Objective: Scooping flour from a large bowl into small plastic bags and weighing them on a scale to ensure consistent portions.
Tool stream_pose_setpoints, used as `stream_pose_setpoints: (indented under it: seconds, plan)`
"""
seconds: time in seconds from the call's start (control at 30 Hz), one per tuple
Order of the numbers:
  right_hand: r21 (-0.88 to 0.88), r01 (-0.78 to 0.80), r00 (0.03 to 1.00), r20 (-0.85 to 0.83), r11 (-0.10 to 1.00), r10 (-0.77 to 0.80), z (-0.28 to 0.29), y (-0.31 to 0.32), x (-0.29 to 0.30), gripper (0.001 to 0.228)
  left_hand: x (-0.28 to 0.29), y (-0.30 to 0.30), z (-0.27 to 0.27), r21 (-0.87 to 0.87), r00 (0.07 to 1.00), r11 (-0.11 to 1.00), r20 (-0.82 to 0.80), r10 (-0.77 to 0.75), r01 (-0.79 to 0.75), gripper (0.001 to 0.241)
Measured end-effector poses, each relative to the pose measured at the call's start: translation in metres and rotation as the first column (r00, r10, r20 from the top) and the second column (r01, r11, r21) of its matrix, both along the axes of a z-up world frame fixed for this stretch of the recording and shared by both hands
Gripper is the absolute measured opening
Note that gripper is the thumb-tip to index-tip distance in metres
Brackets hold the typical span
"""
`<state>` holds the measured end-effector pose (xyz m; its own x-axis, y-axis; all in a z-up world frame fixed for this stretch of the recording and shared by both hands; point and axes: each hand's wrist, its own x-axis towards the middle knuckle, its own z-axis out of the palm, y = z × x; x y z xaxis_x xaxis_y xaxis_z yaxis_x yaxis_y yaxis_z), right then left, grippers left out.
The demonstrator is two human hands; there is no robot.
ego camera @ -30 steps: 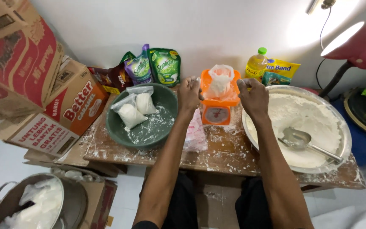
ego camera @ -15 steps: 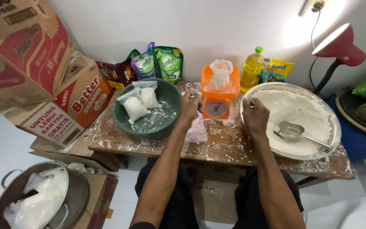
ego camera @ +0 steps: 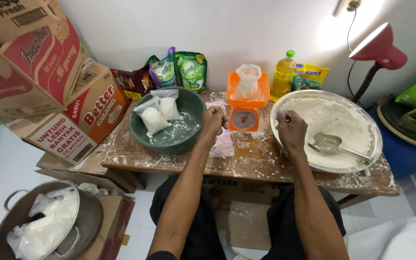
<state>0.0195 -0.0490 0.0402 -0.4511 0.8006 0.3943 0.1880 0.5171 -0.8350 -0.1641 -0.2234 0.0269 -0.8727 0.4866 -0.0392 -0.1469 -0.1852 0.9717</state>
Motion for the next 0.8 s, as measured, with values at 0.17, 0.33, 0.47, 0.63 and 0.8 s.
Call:
stream_pose_setpoints:
  seconds: [0.17,0.33,0.47,0.63,0.8]
  plan:
    - [-0.02,-0.034,0.999,-0.022,0.999,0.034,0.016,-0.018,-0.004,0.021,0.005,-0.001,0.006,0.017,1.0,1.0,-0.013,0.015,-0.015,0.017]
    - [-0.011,-0.05,0.998,-0.043,0.999,0.05,0.008,-0.016,-0.012,0.022,-0.001,0.014,-0.002,0.028,0.999,0.999,-0.021,0.043,-0.042,0.014]
    - [-0.02,-0.042,0.999,0.025,0.999,0.043,0.011,-0.015,-0.023,0.021,-0.002,0.022,0.01,0.035,0.998,0.998,-0.037,0.053,-0.052,0.014]
    - [-0.047,-0.063,0.997,0.049,0.997,0.065,0.02,-0.001,-0.042,0.022,-0.011,0.033,0.038,0.057,0.998,0.997,-0.044,0.045,-0.042,0.016]
    - [0.039,-0.091,0.988,0.127,0.995,0.086,0.017,0.037,-0.077,0.024,-0.034,0.057,0.056,0.022,0.994,1.0,-0.103,0.023,-0.021,0.024]
